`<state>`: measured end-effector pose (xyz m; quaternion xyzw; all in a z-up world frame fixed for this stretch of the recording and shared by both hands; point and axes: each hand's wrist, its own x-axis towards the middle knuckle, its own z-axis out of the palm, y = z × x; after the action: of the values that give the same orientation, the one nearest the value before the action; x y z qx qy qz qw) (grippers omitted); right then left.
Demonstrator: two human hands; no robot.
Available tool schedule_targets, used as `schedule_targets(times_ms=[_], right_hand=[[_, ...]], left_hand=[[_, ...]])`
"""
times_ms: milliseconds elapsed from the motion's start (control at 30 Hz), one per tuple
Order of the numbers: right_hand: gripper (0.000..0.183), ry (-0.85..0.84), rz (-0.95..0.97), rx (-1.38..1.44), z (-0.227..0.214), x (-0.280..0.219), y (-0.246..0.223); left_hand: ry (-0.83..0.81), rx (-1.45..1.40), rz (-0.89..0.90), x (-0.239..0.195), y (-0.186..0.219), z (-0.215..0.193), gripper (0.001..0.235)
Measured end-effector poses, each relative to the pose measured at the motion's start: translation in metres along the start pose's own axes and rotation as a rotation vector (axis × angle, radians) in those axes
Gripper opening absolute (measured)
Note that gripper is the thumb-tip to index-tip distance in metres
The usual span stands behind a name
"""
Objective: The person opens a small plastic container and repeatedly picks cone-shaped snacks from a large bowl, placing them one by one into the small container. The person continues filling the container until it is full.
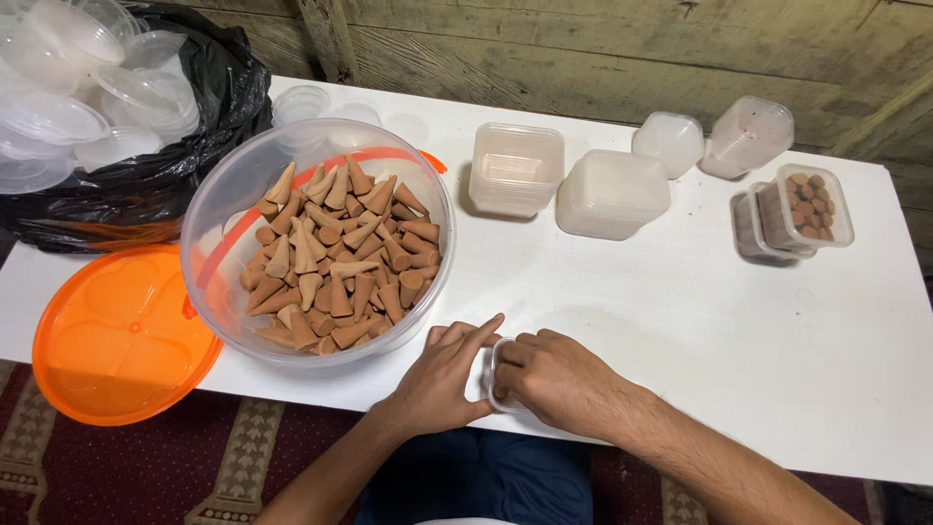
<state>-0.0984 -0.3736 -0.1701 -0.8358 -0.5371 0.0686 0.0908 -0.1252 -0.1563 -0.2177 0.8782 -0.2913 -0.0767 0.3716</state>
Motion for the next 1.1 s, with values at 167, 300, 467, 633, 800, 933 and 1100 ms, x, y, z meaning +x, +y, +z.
schedule_targets(times_ms=[167, 300, 467, 633, 800, 933, 1100], right_hand=[[0.004, 0.042, 0.015, 0.038, -0.013, 0.001, -0.003], [0.005, 0.141, 0.032, 0.109, -0.05, 0.004, -0.007], [0.015, 0.196, 0.03, 0.129, -0.097, 0.009, -0.007], [0.021, 0.422, -0.027, 0.229, -0.147, 0.033, -0.025], [0.015, 0.609, -0.08, 0.32, -0.164, 0.065, -0.033], [0.015, 0.632, -0.113, 0.351, -0.161, 0.099, -0.032], [0.013, 0.635, -0.06, 0.398, -0.151, 0.142, -0.024]], left_hand=[[0.006, -0.003, -0.008, -0.002, 0.003, -0.002, 0.118], [-0.045, 0.004, -0.051, -0.012, 0.018, -0.024, 0.138], [-0.02, -0.083, -0.004, -0.042, 0.061, -0.072, 0.106], [0.016, -0.316, 0.016, -0.074, 0.11, -0.136, 0.062], [0.426, -0.023, 0.147, -0.088, 0.12, -0.18, 0.024], [0.525, 0.229, 0.117, -0.086, 0.088, -0.216, 0.028], [0.33, 0.373, -0.199, -0.073, 0.051, -0.254, 0.017]])
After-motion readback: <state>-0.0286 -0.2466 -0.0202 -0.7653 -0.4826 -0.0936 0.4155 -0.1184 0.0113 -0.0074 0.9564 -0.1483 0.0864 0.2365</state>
